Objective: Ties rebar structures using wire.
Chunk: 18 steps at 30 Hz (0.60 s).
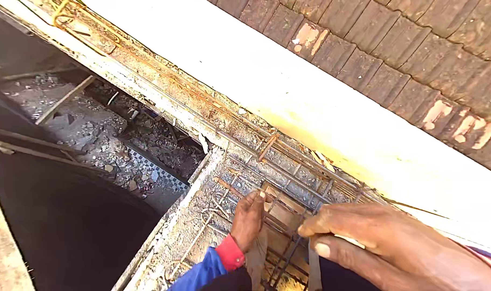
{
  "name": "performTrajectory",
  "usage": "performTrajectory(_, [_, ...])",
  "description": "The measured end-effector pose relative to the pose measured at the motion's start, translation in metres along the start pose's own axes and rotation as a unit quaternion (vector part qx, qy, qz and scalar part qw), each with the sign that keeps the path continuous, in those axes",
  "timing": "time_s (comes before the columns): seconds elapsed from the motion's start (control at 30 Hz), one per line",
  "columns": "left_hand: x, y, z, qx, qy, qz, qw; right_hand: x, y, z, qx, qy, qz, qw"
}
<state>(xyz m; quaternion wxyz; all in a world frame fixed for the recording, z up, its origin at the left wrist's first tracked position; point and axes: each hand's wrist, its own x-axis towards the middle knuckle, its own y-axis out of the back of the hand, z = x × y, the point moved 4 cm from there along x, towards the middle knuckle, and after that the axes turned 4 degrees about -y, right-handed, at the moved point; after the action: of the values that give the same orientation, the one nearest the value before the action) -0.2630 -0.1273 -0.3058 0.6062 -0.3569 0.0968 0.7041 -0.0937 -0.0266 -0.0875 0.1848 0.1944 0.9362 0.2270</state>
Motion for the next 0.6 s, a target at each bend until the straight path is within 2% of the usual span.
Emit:
performTrajectory(0.1, [-0.003, 0.023, 0.010, 0.118, -0.022, 0.065, 0.991, 0.008, -0.011, 0.010, -0.018, 0.008, 0.002, 1.000])
performTrajectory(0.2, [-0.002, 0.054, 0.045, 0.253, -0.096, 0.113, 0.956, 0.012, -0.018, 0.018, -0.038, 0.007, 0.006, 0.999])
performTrajectory(0.33, [0.004, 0.076, 0.080, 0.362, -0.123, 0.149, 0.912, 0.011, -0.026, 0.025, -0.036, 0.008, 0.003, 0.999])
performTrajectory(0.43, [0.018, 0.084, 0.095, 0.411, -0.117, 0.156, 0.891, 0.006, -0.027, 0.031, -0.034, 0.003, 0.011, 0.999])
performTrajectory(0.6, [0.036, 0.093, 0.100, 0.415, -0.086, 0.177, 0.888, -0.002, -0.030, 0.038, -0.033, -0.006, 0.029, 0.999])
